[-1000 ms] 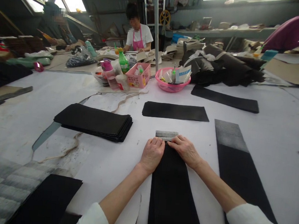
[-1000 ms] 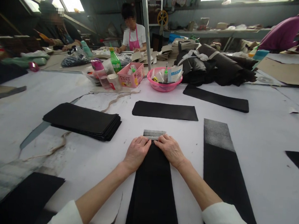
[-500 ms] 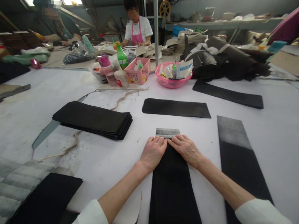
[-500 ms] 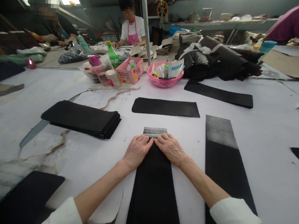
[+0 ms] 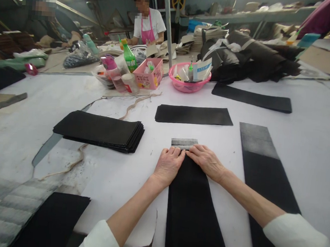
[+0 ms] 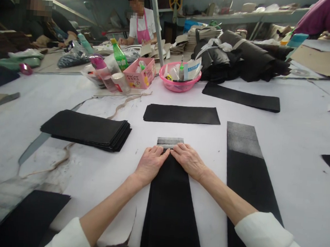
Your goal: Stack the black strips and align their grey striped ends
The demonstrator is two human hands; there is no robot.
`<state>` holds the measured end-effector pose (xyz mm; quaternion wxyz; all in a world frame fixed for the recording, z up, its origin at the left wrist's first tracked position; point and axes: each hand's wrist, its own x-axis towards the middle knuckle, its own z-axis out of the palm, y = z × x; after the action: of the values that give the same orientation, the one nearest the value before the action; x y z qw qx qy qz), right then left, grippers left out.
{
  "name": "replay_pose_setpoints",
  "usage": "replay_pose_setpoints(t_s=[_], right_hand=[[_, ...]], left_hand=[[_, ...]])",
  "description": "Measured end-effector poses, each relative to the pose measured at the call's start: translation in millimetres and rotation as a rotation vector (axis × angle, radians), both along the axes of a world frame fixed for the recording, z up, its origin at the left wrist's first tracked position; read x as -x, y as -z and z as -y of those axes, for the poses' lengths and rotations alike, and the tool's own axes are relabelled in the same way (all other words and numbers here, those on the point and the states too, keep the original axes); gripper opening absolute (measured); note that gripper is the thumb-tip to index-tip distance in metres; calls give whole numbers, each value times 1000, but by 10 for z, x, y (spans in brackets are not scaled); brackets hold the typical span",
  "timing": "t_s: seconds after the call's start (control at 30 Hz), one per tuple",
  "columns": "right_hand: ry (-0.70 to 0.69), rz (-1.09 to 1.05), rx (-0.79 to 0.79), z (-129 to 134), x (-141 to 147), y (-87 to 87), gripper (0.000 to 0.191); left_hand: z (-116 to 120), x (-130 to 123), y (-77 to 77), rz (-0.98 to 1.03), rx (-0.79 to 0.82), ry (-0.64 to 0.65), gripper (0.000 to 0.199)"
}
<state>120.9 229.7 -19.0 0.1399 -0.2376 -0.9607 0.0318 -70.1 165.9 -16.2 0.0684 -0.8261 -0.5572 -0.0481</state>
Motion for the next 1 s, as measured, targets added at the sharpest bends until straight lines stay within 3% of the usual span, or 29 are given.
replay_pose_setpoints(t_s=[1.0], right_hand=[[17, 10, -13, -19, -227, 34, 28]], left_hand=[[111, 119, 95, -89, -49, 18, 29]])
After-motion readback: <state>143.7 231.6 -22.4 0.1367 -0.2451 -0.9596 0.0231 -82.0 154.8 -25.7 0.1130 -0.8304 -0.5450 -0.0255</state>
